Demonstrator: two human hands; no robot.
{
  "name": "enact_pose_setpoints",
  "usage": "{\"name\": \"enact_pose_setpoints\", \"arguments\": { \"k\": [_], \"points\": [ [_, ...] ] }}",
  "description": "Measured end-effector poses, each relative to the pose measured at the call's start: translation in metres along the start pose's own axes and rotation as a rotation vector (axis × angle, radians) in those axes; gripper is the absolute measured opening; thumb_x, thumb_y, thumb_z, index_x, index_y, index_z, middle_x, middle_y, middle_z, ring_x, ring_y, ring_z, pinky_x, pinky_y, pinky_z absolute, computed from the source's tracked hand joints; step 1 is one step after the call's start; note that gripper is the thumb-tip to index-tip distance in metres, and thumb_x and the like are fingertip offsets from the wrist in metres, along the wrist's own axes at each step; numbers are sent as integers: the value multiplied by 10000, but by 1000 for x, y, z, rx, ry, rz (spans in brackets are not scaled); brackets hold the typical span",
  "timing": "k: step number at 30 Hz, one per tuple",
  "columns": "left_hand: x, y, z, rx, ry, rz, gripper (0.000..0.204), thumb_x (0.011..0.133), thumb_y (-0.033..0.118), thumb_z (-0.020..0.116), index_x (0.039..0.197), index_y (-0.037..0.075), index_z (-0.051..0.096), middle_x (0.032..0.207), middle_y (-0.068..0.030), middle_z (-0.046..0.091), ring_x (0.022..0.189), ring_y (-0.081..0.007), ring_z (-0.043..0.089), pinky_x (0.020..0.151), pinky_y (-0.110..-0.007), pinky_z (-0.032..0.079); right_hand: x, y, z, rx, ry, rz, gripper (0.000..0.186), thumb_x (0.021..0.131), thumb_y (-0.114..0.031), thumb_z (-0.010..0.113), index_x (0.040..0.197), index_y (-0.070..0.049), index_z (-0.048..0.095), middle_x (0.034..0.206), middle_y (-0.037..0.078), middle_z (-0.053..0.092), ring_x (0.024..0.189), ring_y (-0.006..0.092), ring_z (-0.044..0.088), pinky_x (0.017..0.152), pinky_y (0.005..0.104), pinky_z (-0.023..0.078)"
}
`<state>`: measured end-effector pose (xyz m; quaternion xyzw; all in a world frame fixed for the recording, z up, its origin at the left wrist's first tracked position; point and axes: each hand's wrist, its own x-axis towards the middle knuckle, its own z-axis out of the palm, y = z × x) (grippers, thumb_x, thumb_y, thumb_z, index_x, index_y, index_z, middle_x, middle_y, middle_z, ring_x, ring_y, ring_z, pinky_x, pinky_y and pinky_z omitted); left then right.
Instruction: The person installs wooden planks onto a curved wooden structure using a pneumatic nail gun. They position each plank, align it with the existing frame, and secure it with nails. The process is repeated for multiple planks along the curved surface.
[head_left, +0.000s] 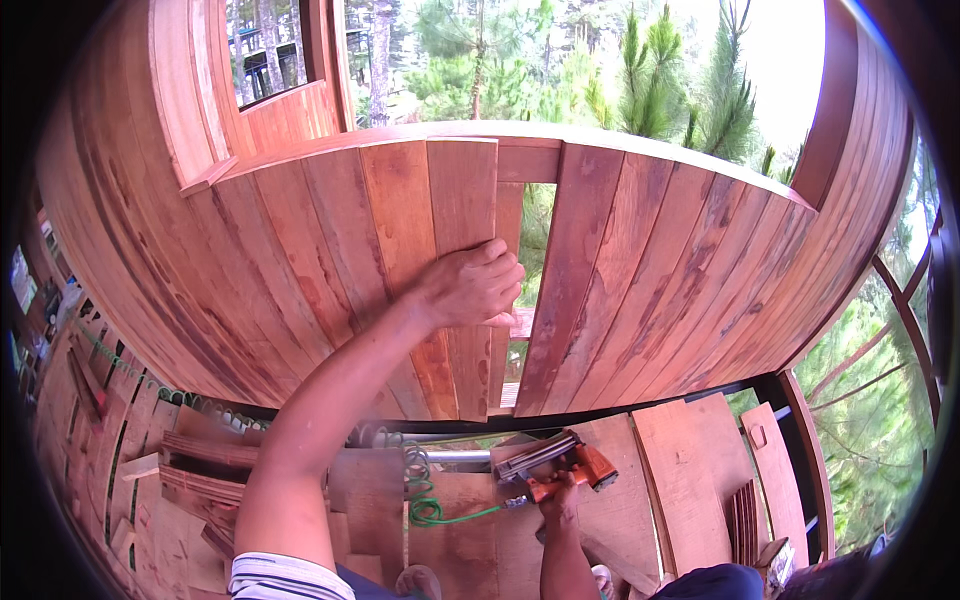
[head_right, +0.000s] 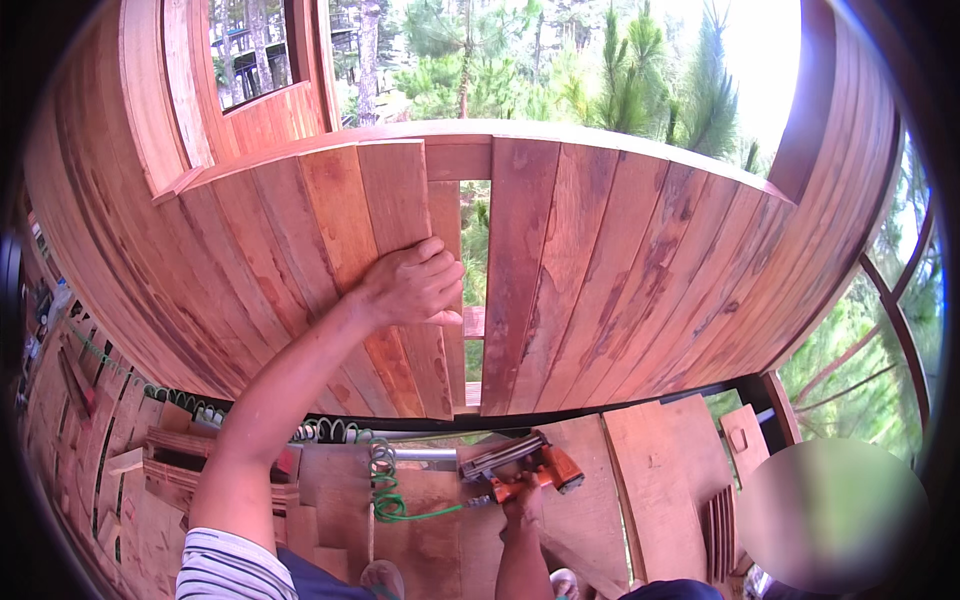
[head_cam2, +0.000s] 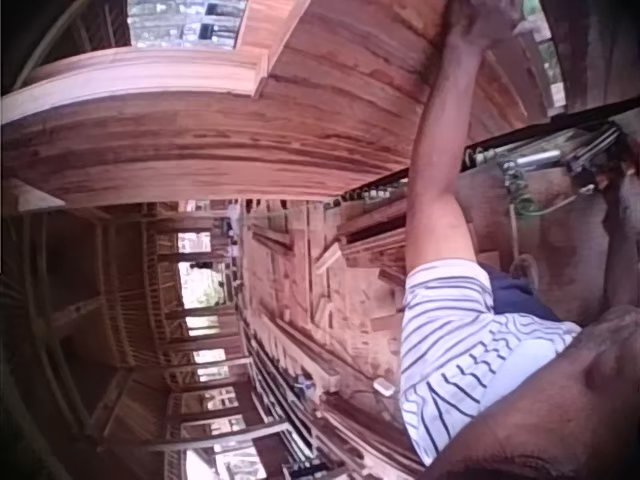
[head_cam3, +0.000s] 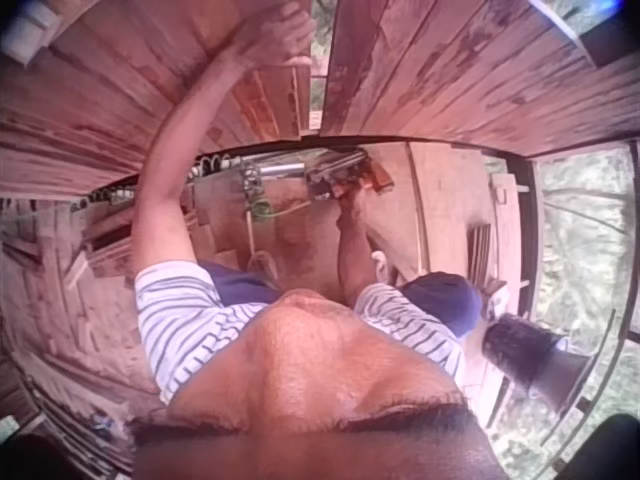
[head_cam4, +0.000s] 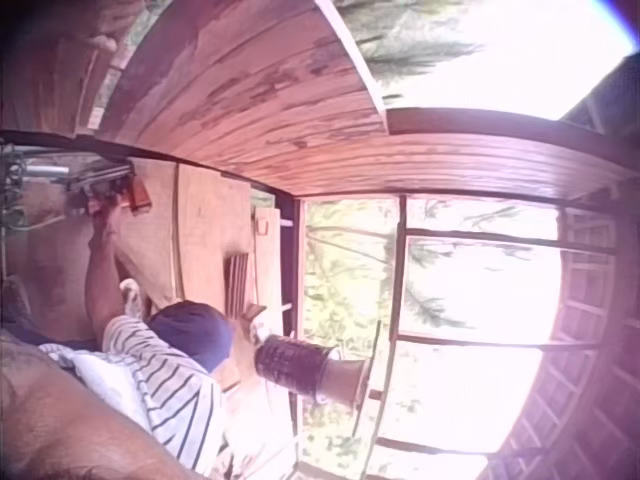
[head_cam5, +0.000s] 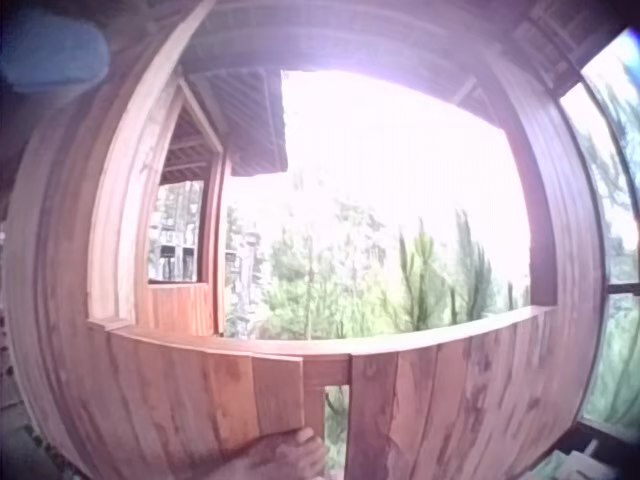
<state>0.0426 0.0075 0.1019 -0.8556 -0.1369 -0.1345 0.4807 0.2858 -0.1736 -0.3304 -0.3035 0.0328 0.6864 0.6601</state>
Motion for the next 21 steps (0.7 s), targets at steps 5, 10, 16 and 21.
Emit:
{"name": "enact_pose_setpoints", "arguments": {
  "k": [5, 10, 16, 21],
  "points": [
    [-2, 0, -3, 10, -5, 6, 466, 715, 557, 659, 746, 99, 583, 806, -13, 499, 865, -178, 517, 924, -348, 390, -6, 4, 9, -33, 21, -53, 296, 848, -150, 527, 1120, -223, 617, 750, -30, 514, 652, 139, 531, 677, 454, 541],
    [8, 1, -5, 20, -16, -32, 431, 679, 530, 674, 697, 110, 575, 772, 0, 480, 846, -172, 513, 906, -337, 390, 3, 2, -5, 11, 3, -28, 347, 834, -126, 528, 1153, -232, 614, 739, -35, 505, 638, 140, 517, 703, 505, 535],
    [4, 6, 0, 47, -38, -43, 373, 679, 518, 687, 682, 152, 615, 759, 20, 488, 849, -147, 508, 922, -321, 357, 10, 6, -8, -3, 12, -30, 394, 819, -128, 534, 1187, -252, 599, 761, -39, 507, 636, 141, 515, 719, 538, 528],
    [8, 5, -1, 42, -38, -48, 344, 674, 494, 682, 680, 156, 621, 757, 20, 491, 846, -147, 506, 918, -319, 359, 18, 4, -20, 19, 22, -42, 384, 819, -137, 533, 1179, -252, 600, 769, -35, 505, 640, 144, 518, 716, 546, 527]
  ]
}}
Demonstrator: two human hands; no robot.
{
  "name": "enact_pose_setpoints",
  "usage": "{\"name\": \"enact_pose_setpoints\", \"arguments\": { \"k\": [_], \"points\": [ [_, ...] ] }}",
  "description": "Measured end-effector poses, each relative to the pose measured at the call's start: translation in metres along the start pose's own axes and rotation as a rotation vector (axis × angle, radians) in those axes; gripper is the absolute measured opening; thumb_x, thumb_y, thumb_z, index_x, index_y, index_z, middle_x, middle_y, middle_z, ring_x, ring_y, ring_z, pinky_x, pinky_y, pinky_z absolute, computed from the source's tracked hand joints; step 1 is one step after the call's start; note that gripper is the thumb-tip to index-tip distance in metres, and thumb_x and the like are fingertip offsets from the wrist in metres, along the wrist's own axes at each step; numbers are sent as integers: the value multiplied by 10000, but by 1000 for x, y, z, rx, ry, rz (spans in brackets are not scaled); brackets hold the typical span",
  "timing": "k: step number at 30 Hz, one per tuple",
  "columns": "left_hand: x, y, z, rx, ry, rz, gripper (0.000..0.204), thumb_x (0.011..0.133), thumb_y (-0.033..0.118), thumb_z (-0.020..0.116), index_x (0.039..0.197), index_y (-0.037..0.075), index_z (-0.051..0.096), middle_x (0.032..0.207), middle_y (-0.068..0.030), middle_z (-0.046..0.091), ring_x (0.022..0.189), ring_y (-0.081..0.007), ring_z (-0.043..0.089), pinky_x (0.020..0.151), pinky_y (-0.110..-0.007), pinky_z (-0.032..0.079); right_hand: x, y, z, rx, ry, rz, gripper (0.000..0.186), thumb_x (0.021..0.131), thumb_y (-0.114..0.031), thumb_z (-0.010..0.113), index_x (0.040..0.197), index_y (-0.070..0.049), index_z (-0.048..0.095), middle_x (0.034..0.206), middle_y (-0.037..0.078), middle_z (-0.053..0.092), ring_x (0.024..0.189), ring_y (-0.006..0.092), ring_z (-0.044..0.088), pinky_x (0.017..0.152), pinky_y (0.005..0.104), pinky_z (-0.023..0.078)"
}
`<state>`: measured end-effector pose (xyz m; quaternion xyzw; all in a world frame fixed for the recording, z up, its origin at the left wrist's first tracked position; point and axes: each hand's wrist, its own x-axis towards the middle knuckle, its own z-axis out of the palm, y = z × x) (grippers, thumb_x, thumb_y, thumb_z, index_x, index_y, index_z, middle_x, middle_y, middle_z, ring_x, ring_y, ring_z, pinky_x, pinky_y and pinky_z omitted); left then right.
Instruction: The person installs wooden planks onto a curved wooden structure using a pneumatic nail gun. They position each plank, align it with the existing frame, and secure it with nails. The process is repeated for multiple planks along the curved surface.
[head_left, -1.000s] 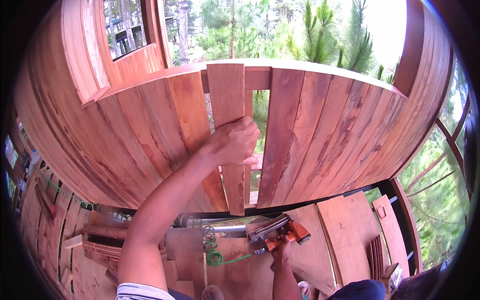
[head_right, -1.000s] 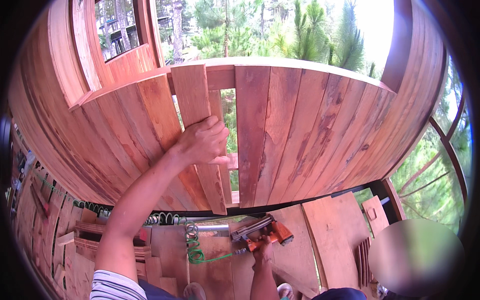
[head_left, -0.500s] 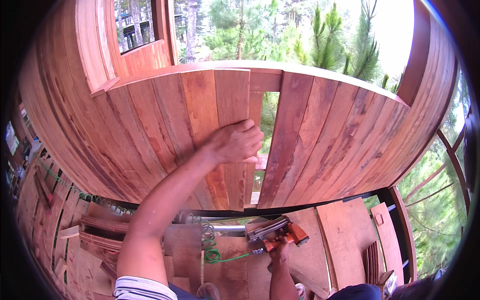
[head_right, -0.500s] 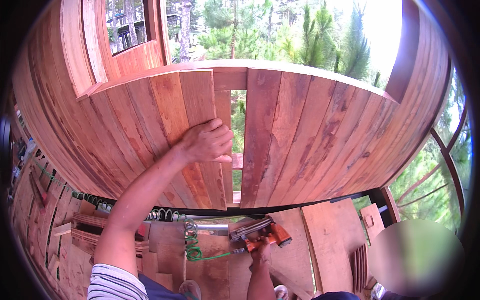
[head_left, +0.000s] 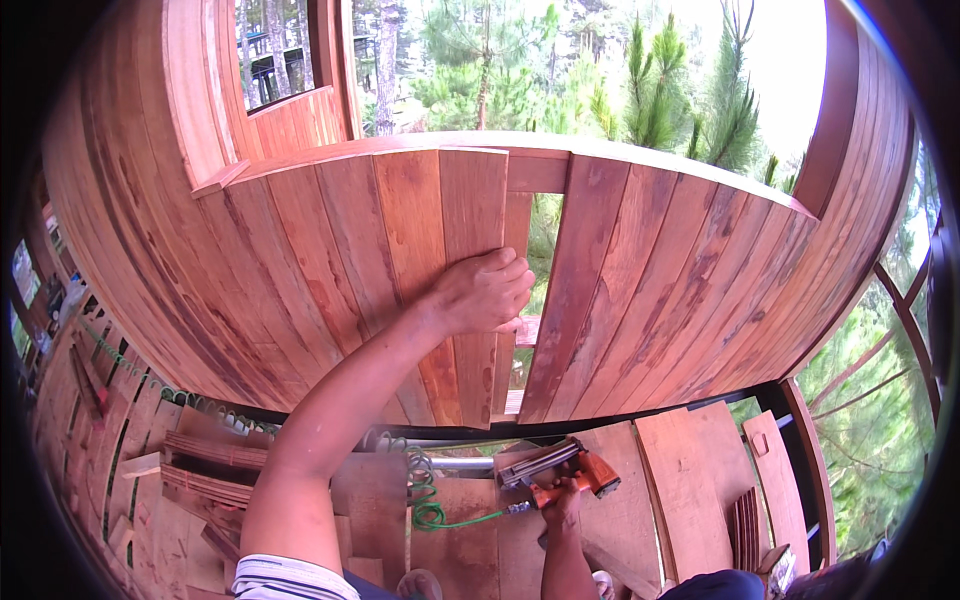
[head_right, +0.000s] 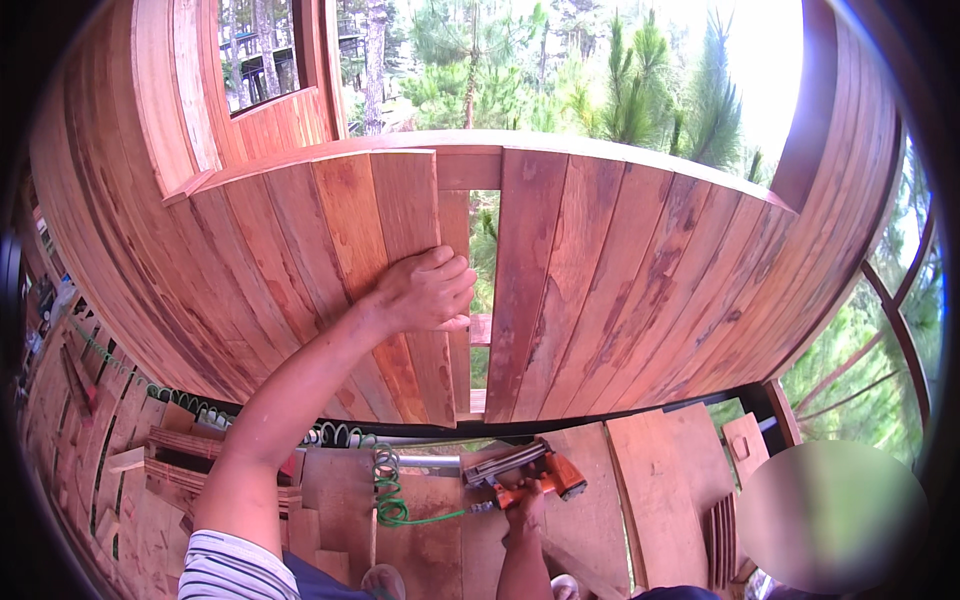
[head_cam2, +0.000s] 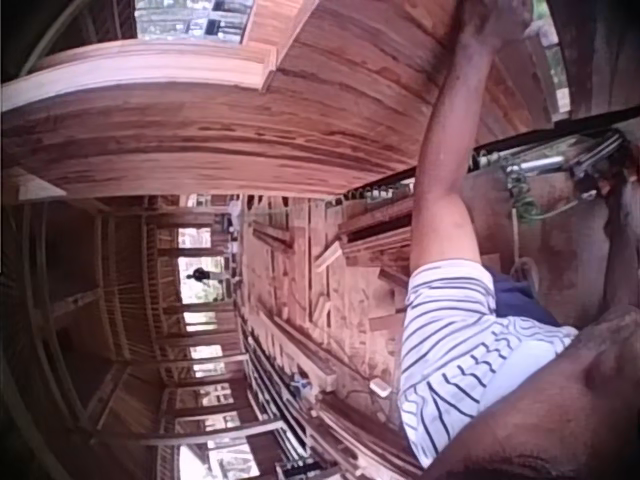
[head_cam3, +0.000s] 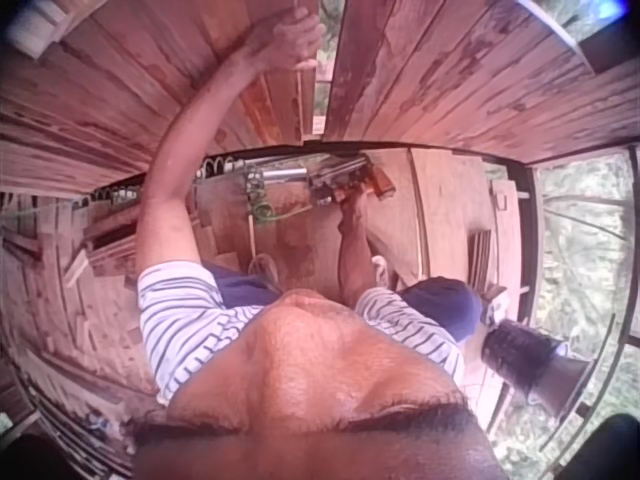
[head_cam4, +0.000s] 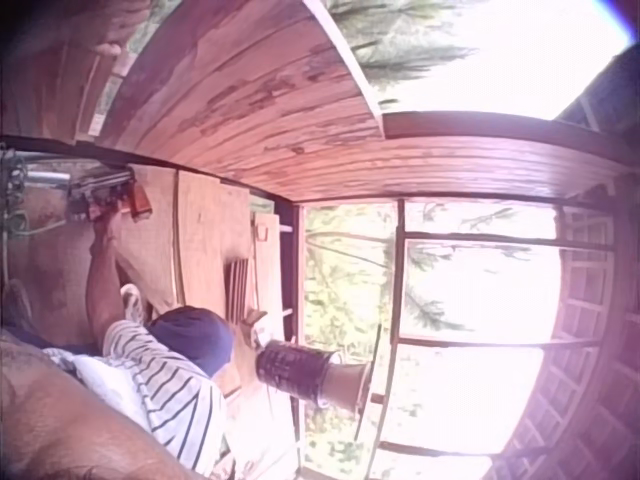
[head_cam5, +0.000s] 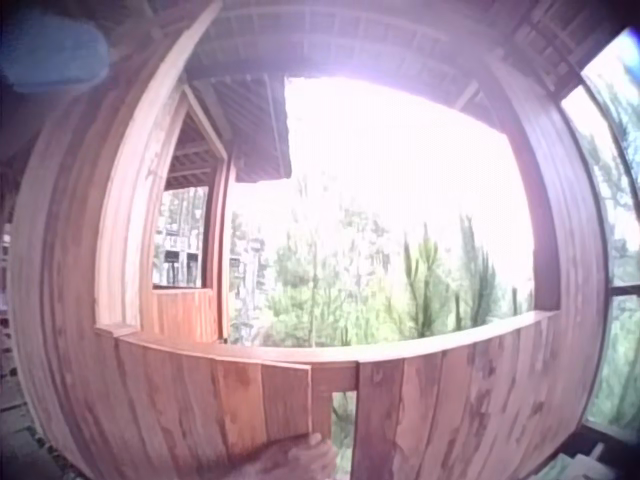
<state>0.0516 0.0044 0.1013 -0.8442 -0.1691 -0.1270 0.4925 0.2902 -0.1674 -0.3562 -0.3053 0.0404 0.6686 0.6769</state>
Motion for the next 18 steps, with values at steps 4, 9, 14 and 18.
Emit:
{"name": "enact_pose_setpoints", "arguments": {
  "k": [4, 9, 14, 18],
  "points": [
    [-1, -1, 0, 39, 4, 1, 318, 679, 473, 672, 683, 158, 628, 758, 24, 493, 843, -146, 507, 917, -317, 359, -4, 0, 3, -21, -13, 6, 382, 817, -145, 544, 1180, -250, 598, 776, -33, 509, 648, 145, 522, 717, 544, 528],
    [-4, -3, 5, -29, 53, 13, 377, 690, 474, 693, 715, 114, 581, 788, 2, 497, 865, -176, 519, 925, -343, 401, -11, -2, 9, -27, -13, 2, 360, 816, -146, 570, 1163, -229, 612, 775, -34, 515, 651, 144, 527, 716, 524, 534],
    [-10, -2, 0, -55, 130, -24, 354, 698, 439, 691, 745, 115, 556, 875, -19, 535, 964, -199, 539, 1077, -392, 384, -19, -2, 21, -2, -19, 5, 320, 827, -158, 582, 1140, -206, 628, 771, -36, 517, 654, 141, 528, 719, 498, 539],
    [-13, -2, 2, -13, 113, -30, 350, 729, 441, 681, 769, 115, 562, 893, -19, 547, 1040, -216, 540, 1165, -409, 325, -16, 0, 13, -16, -30, -3, 328, 952, -245, 500, 1274, -195, 540, 819, -4, 495, 727, 164, 540, 682, 503, 536]
  ]
}}
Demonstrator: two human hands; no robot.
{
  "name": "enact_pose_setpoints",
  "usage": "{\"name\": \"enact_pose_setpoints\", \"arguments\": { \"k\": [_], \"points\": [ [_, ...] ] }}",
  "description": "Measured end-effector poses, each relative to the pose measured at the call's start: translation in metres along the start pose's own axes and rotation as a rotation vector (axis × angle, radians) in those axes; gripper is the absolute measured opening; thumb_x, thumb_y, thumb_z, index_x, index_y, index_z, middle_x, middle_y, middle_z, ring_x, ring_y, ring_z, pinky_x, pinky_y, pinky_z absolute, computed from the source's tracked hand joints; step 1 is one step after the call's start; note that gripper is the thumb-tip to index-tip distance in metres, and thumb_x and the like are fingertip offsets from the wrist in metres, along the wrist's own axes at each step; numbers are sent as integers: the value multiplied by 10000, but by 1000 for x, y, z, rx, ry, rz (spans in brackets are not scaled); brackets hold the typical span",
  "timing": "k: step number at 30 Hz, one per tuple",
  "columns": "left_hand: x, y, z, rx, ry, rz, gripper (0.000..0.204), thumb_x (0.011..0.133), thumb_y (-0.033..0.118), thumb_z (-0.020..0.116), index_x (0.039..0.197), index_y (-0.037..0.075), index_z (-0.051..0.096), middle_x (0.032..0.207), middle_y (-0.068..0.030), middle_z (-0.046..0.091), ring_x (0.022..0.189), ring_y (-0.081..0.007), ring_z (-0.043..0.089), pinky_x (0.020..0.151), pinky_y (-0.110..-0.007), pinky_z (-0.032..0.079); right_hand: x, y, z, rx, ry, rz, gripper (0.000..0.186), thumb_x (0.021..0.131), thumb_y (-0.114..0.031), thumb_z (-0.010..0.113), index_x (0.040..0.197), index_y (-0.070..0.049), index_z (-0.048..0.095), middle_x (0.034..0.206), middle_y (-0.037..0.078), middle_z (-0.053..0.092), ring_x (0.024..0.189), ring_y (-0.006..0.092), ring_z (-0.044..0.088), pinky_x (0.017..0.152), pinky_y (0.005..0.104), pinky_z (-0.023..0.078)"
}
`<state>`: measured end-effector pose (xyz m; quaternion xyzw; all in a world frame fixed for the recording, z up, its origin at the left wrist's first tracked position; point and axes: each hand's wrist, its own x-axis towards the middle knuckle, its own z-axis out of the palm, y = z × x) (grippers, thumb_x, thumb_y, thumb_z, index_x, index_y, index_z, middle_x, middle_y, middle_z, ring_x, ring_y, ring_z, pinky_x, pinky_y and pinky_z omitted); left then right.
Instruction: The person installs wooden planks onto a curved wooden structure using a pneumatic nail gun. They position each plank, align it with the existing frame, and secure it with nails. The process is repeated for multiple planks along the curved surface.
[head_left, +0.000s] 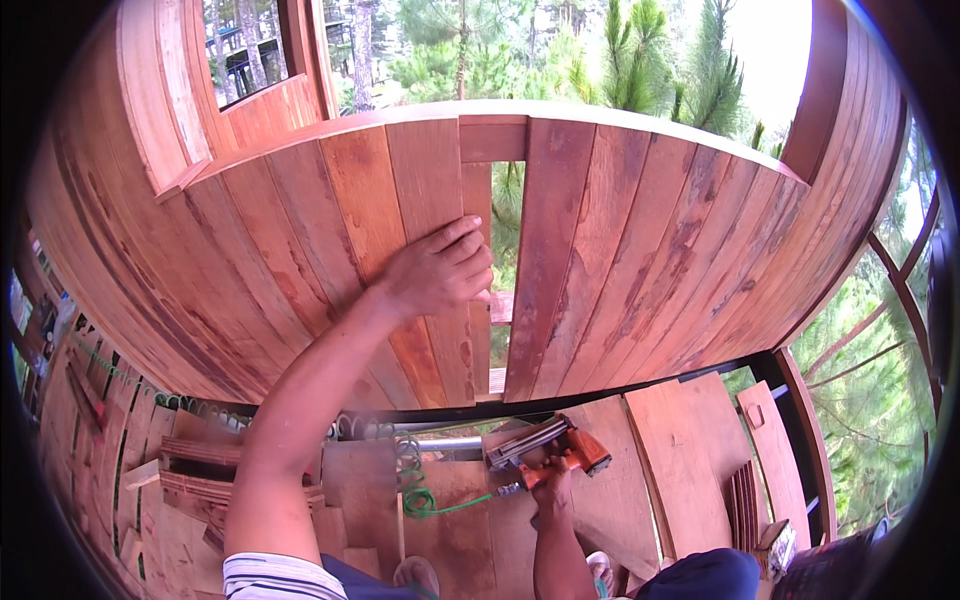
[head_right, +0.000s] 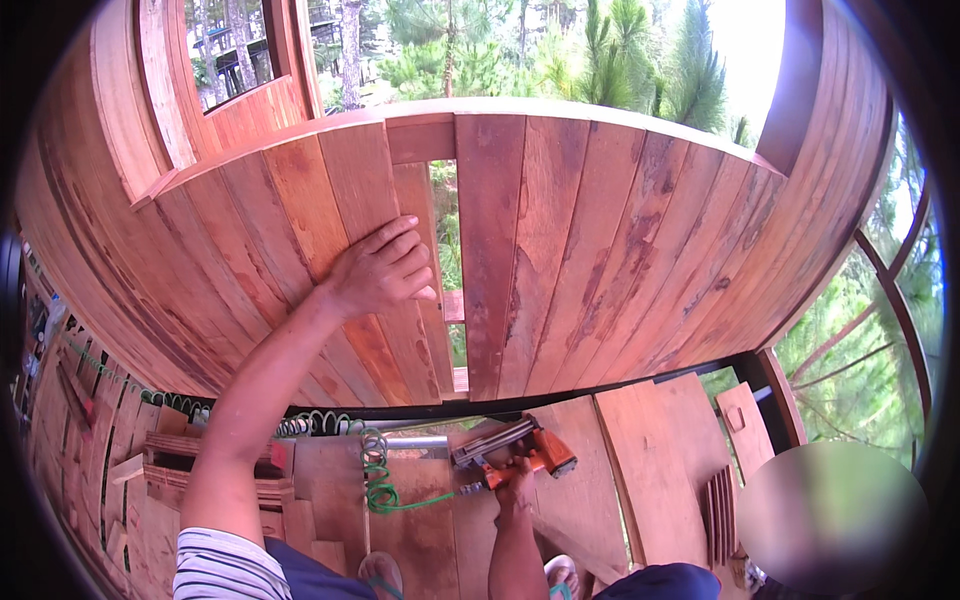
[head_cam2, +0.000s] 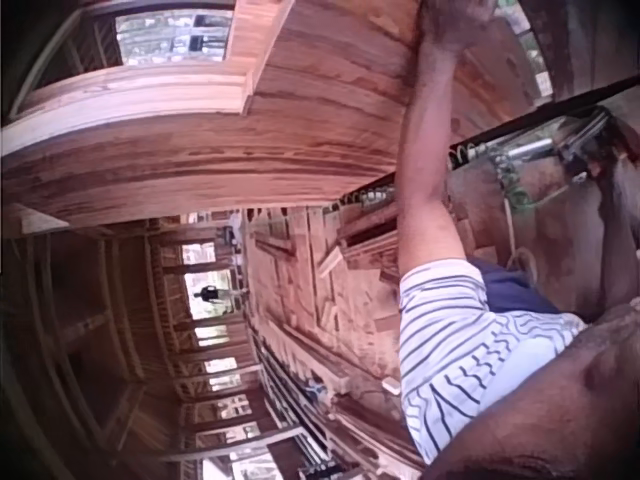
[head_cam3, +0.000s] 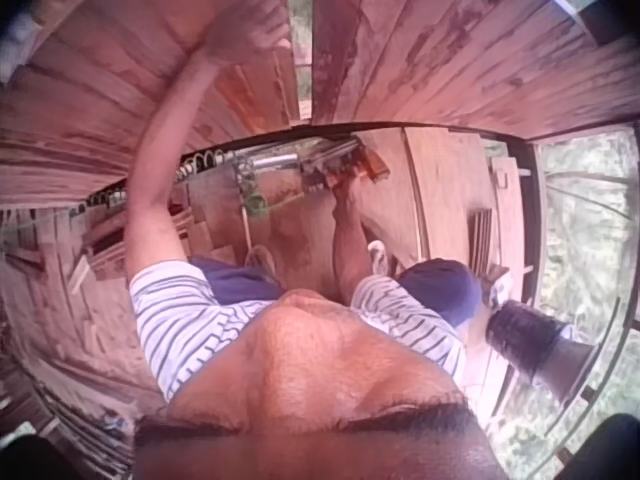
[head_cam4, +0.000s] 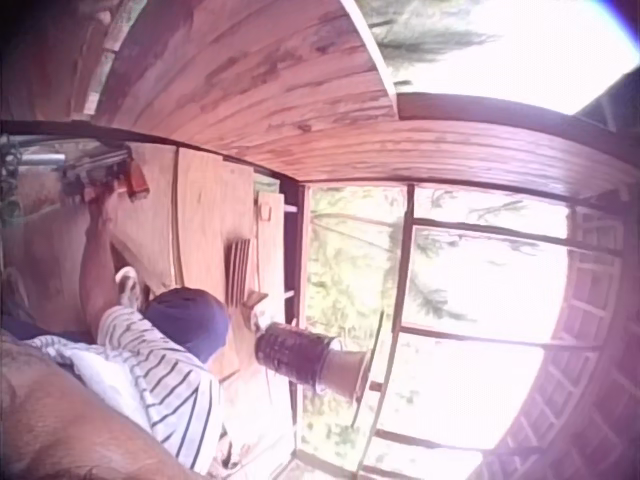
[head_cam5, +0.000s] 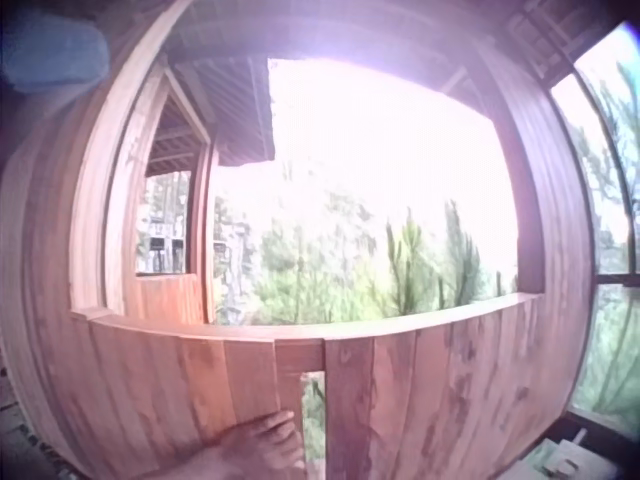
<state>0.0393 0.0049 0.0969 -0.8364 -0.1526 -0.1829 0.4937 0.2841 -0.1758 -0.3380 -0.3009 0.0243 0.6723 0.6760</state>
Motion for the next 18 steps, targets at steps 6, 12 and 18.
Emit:
{"name": "enact_pose_setpoints", "arguments": {
  "k": [6, 12, 18],
  "points": [
    [-18, -1, 8, 14, -56, 57, 429, 764, 546, 651, 808, 132, 547, 1058, -46, 544, 1158, -224, 517, 1201, -404, 310, 0, 2, 10, -42, 59, 1, 387, 959, -201, 483, 1345, -189, 517, 820, -10, 484, 713, 146, 501, 712, 494, 541],
    [-14, -3, -2, -58, -50, -19, 465, 629, 505, 725, 862, 143, 550, 1178, -11, 539, 1257, -206, 476, 1209, -402, 312, 2, -11, 4, 22, 54, -18, 469, 851, -137, 541, 1316, -187, 576, 768, -8, 509, 680, 147, 523, 677, 393, 528],
    [-22, 0, -4, -102, -54, -47, 463, 573, 452, 750, 860, 157, 537, 1202, 14, 538, 1259, -181, 477, 1213, -391, 308, -1, -5, 10, 6, 33, 16, 453, 839, -121, 552, 1285, -187, 593, 751, -8, 505, 664, 150, 507, 697, 394, 522]
  ]
}}
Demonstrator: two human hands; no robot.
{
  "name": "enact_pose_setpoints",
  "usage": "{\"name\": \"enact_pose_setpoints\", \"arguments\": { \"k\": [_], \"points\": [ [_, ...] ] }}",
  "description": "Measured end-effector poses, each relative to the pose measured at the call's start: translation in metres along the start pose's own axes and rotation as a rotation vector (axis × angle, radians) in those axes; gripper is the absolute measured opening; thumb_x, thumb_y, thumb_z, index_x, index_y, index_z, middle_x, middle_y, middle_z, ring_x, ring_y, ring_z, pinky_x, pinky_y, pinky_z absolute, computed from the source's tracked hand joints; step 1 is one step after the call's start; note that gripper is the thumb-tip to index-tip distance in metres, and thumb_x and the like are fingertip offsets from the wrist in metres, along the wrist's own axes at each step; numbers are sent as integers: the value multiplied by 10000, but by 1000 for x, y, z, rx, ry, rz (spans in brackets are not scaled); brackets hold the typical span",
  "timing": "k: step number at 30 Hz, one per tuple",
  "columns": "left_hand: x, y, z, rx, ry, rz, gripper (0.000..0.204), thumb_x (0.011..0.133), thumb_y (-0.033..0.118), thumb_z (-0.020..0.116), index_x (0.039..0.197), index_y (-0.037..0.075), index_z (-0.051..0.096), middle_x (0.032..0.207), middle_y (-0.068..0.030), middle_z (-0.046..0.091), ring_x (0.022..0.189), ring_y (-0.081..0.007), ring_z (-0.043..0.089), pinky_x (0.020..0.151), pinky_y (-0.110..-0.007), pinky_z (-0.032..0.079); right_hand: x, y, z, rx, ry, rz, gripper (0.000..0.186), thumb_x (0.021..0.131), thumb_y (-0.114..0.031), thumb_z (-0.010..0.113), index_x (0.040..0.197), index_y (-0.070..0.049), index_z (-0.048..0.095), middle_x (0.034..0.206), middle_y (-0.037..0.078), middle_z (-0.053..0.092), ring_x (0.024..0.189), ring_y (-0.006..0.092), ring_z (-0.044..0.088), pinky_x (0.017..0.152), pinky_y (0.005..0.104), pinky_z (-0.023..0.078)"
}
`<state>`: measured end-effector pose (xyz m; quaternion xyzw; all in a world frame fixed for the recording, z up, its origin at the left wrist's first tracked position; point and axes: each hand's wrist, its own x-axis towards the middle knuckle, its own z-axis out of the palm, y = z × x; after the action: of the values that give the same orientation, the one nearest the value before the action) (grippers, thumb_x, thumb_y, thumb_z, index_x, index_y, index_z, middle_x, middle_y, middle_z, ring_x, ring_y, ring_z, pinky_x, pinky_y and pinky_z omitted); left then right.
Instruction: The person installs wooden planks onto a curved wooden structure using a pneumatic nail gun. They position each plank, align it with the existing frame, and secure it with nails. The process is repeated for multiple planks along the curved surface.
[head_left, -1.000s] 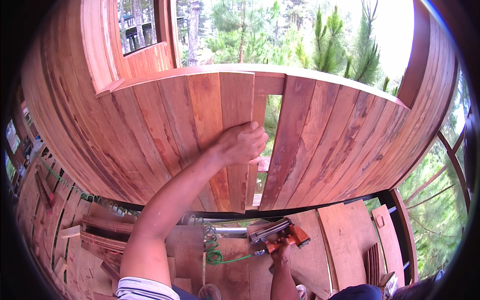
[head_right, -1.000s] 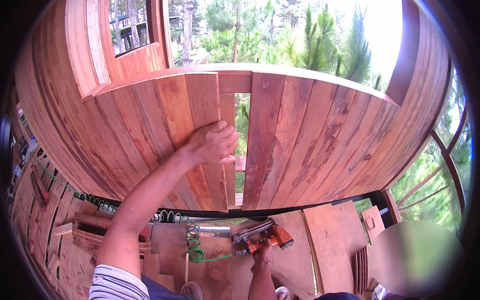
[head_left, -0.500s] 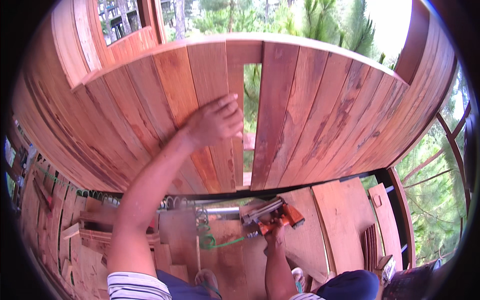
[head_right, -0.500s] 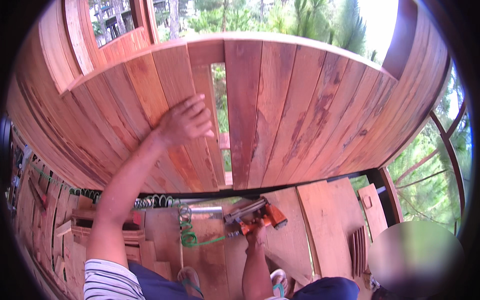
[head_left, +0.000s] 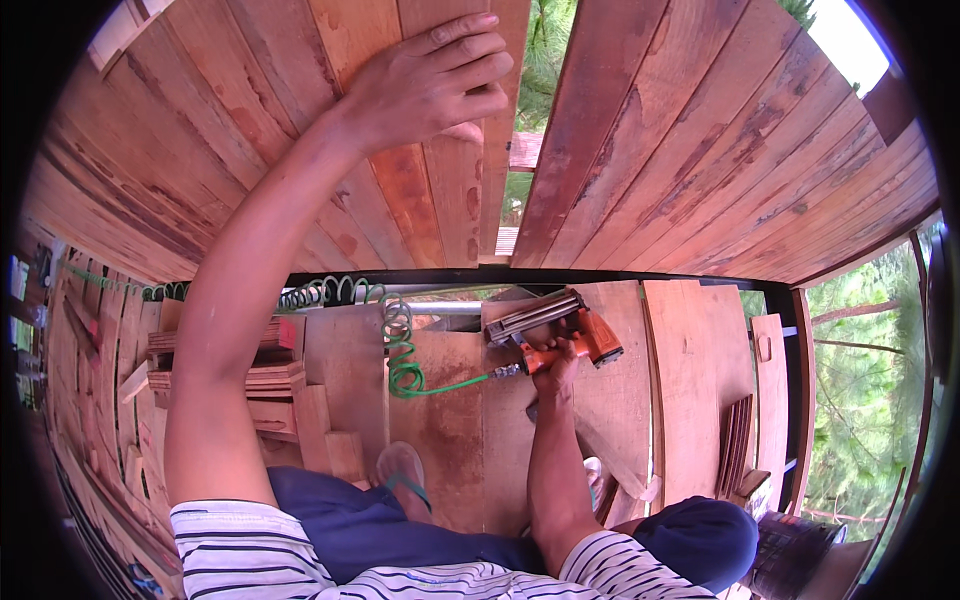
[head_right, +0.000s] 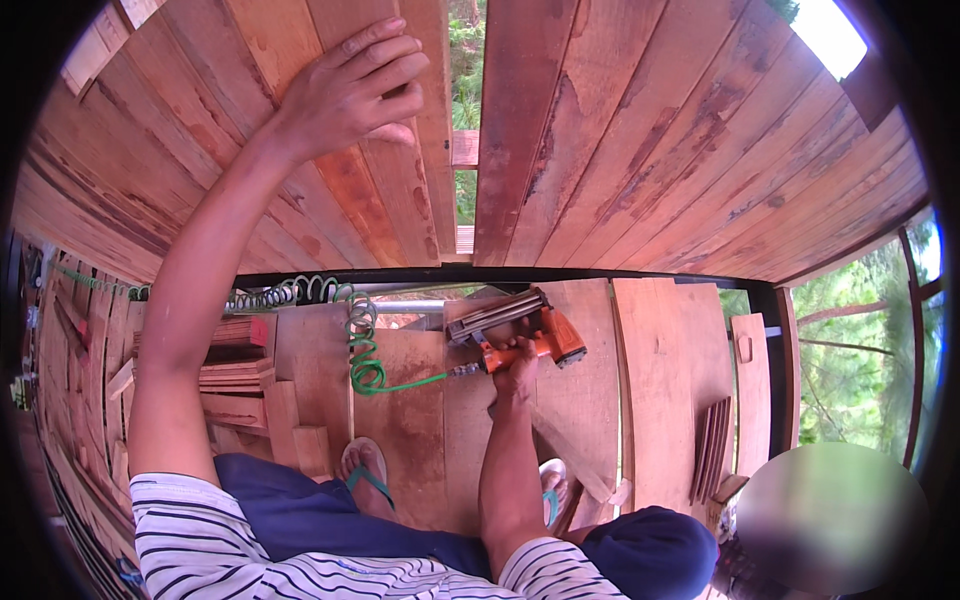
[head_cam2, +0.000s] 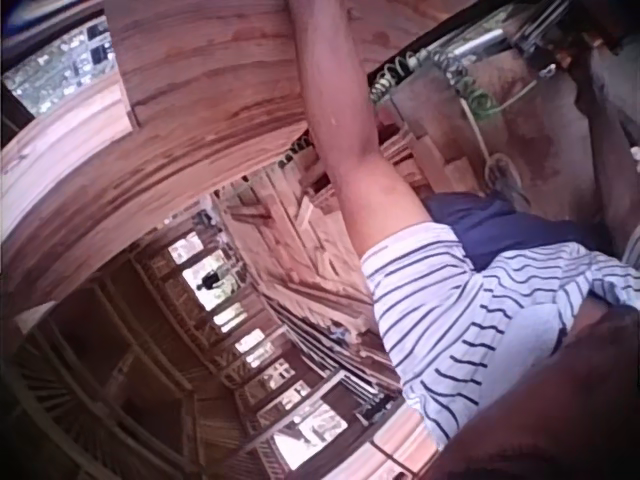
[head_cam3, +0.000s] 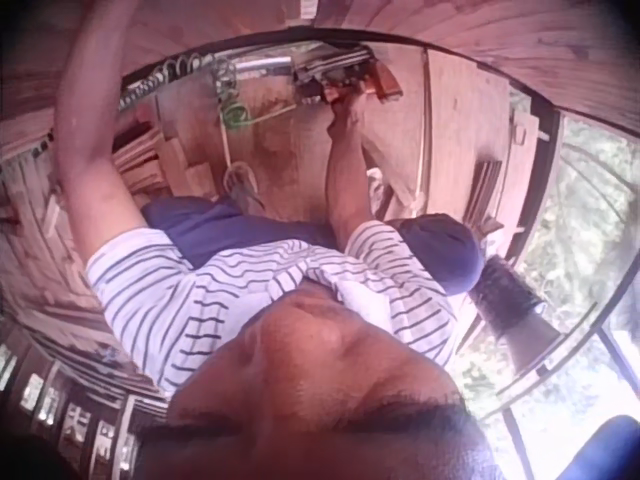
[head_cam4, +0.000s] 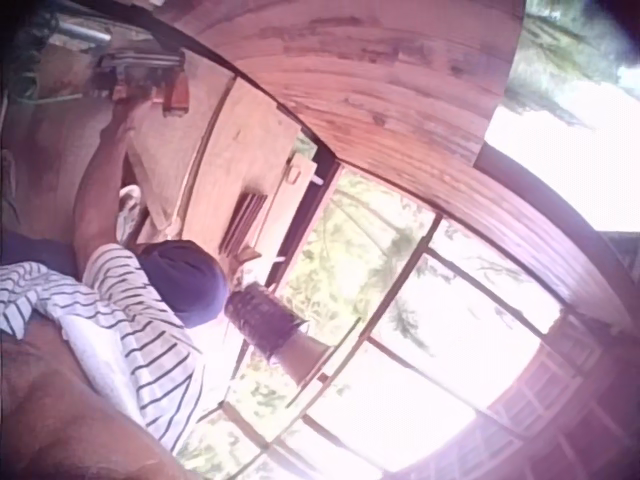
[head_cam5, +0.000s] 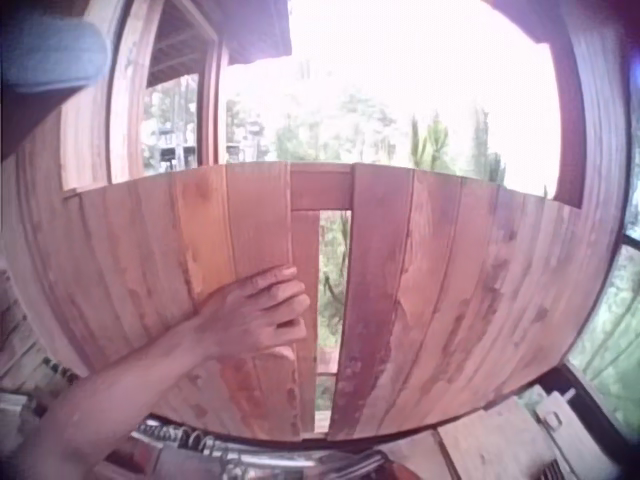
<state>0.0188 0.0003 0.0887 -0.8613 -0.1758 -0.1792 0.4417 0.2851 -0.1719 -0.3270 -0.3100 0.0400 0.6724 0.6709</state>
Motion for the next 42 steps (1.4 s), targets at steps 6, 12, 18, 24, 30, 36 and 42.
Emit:
{"name": "enact_pose_setpoints", "arguments": {
  "k": [6, 12, 18, 24, 30, 36, 42],
  "points": [
    [11, 0, 3, 12, -8, 57, 413, 666, 485, 720, 856, 165, 541, 1207, -4, 546, 1270, -206, 471, 1214, -412, 296, 7, -8, -16, -22, 63, -42, 503, 905, -147, 545, 1403, -190, 492, 793, -12, 483, 708, 131, 495, 686, 343, 514],
    [0, -7, -3, 94, -95, 73, 400, 754, 530, 657, 882, 168, 548, 1175, -37, 552, 1277, -239, 459, 1223, -428, 249, -19, -12, 33, -150, -65, -263, 673, 854, -82, 530, 1506, -113, 370, 719, -34, 435, 610, 83, 459, 574, 269, 482],
    [12, -3, -5, 103, -36, 54, 494, 635, 523, 691, 946, 159, 569, 1144, 0, 550, 1259, -188, 460, 1218, -401, 254, -61, -64, 114, -438, -105, -518, 574, 808, -44, 559, 1370, 15, 457, 701, 48, 534, 589, 151, 549, 554, 305, 502],
    [0, -2, -4, 100, -67, 53, 504, 646, 518, 696, 973, 150, 588, 1160, 2, 557, 1253, -196, 459, 1220, -406, 243, -91, -70, 172, -512, -215, -553, 333, 821, -67, 609, 1130, 37, 543, 714, 68, 570, 629, 167, 593, 625, 340, 559],
    [5, -2, -9, 67, -40, 56, 438, 688, 490, 701, 945, 156, 583, 1157, -19, 560, 1248, -197, 466, 1208, -411, 254, -105, -77, 208, -769, -221, -690, 120, 861, -77, 645, 935, -13, 576, 807, 58, 599, 693, 146, 606, 686, 322, 563],
    [5, -3, -6, 57, -10, 61, 427, 698, 488, 695, 940, 154, 585, 1160, -25, 564, 1242, -200, 475, 1207, -415, 259, -113, -73, 235, -1009, -286, -870, 85, 873, -89, 642, 853, -26, 588, 671, 14, 569, 528, 105, 533, 473, 268, 416],
    [4, -3, -8, 57, -13, 58, 426, 707, 484, 687, 947, 146, 588, 1164, -28, 569, 1245, -203, 476, 1207, -416, 262, -136, -72, 252, -884, -335, -804, 67, 855, -65, 646, 857, -23, 594, 696, 22, 582, 552, 106, 546, 490, 267, 436]
  ]
}}
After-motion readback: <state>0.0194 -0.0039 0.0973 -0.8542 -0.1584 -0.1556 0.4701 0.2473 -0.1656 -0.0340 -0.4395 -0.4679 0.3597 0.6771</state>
